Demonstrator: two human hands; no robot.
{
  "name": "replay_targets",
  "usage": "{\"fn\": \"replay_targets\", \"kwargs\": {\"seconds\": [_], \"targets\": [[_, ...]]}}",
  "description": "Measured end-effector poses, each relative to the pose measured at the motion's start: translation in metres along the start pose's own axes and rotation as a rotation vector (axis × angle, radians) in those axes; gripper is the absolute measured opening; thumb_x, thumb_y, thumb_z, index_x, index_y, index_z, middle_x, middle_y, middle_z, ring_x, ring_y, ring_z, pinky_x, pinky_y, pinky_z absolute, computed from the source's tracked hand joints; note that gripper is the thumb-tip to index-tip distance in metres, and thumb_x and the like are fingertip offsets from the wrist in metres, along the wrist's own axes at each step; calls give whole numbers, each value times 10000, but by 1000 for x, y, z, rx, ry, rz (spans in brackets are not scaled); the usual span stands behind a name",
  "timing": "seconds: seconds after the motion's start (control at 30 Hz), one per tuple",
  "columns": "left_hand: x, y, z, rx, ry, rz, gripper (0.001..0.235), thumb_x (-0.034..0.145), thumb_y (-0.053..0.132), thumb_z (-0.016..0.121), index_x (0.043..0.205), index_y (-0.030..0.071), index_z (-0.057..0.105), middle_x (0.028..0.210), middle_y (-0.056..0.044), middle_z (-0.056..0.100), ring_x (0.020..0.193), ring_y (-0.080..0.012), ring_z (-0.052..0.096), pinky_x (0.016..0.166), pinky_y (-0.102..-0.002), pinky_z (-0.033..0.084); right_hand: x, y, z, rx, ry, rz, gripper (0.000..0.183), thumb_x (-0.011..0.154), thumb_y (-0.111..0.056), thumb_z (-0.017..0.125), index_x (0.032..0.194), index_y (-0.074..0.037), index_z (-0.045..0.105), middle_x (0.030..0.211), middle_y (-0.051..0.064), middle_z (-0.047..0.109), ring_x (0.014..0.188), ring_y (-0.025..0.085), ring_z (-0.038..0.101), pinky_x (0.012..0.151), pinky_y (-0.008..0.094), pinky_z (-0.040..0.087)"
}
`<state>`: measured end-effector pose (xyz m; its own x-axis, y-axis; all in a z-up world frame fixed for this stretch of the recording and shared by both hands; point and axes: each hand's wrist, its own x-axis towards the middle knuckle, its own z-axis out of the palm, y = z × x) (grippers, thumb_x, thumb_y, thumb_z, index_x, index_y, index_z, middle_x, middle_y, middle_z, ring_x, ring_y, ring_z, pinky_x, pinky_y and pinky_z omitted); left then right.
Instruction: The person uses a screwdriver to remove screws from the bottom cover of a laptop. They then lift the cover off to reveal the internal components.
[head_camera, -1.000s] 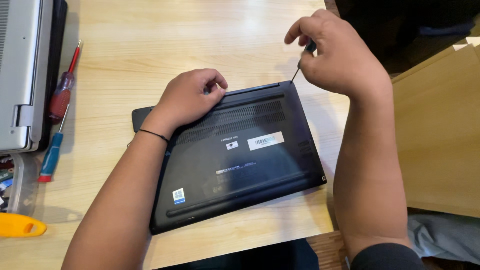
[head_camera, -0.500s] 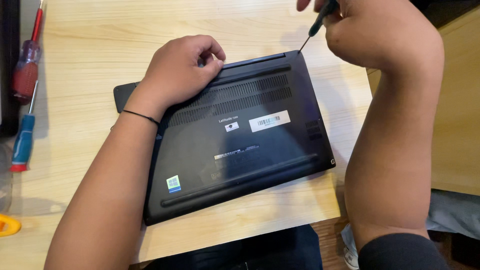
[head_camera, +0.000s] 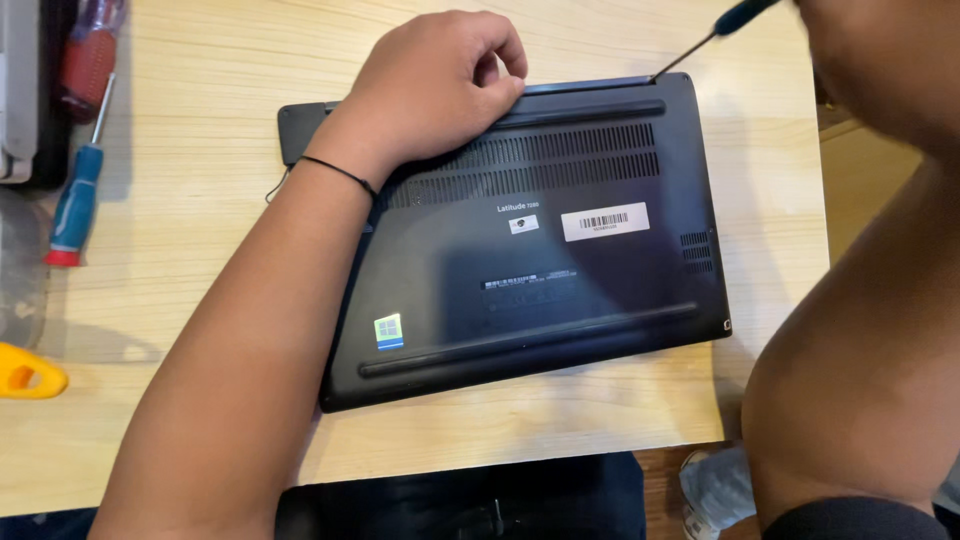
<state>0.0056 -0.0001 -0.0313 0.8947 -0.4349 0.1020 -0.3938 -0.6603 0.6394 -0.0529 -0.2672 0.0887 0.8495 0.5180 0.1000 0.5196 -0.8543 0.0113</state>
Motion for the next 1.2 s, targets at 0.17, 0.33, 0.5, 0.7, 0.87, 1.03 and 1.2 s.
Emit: {"fn": "replay_targets", "kwargs": {"seconds": [0.17,0.33,0.5,0.7,0.87,1.03,1.2], "targets": [[1,3,-3,4,1,1,93,826,272,565,872,248,642,764,91,632,749,-163,590,614,-374,409,29,-70,0,10,-28,-140,176,981,-294,728,1029,-124,724,769,26,621,647,263,560,531,402,374],[0,7,-8,-23,-23,-65,99,828,271,551,871,252,638,758,96,622,743,-159,577,624,-365,404,36,-97,3,-105,-143,-84,220,912,-380,621,844,-177,668,794,-1,616,687,345,598,472,489,404],[-2,6,-3,3,-37,-60,127,822,284,532,879,243,638,801,72,646,774,-186,592,634,-392,412,29,-106,4,-67,-96,-116,245,919,-328,648,766,-137,630,744,-18,595,661,285,578,422,446,328],[-2,7,-3,-2,-41,-74,155,818,268,502,884,237,639,815,70,648,774,-184,586,638,-385,411,26,-107,9,-43,-18,-185,199,918,-282,654,800,-122,649,788,11,614,618,335,569,390,462,347],[-1,5,0,13,-20,-47,138,818,265,520,877,235,641,811,62,645,768,-192,587,629,-394,413,22,-107,8,-84,-13,-173,232,928,-280,671,765,-118,636,747,9,588,566,338,544,374,458,310],[-2,6,0,1,-19,-55,126,822,276,532,869,236,641,794,66,638,748,-181,584,620,-385,410,22,-107,10,-90,-8,-180,240,942,-261,657,753,-115,624,741,21,586,546,339,530,371,453,303],[-2,6,-2,1,-30,-65,125,832,270,525,877,242,638,815,70,629,773,-168,577,628,-373,411,21,-105,15,-269,-45,-19,512,1017,-467,653,629,-170,501,517,45,510,472,318,460,425,417,285]]}}
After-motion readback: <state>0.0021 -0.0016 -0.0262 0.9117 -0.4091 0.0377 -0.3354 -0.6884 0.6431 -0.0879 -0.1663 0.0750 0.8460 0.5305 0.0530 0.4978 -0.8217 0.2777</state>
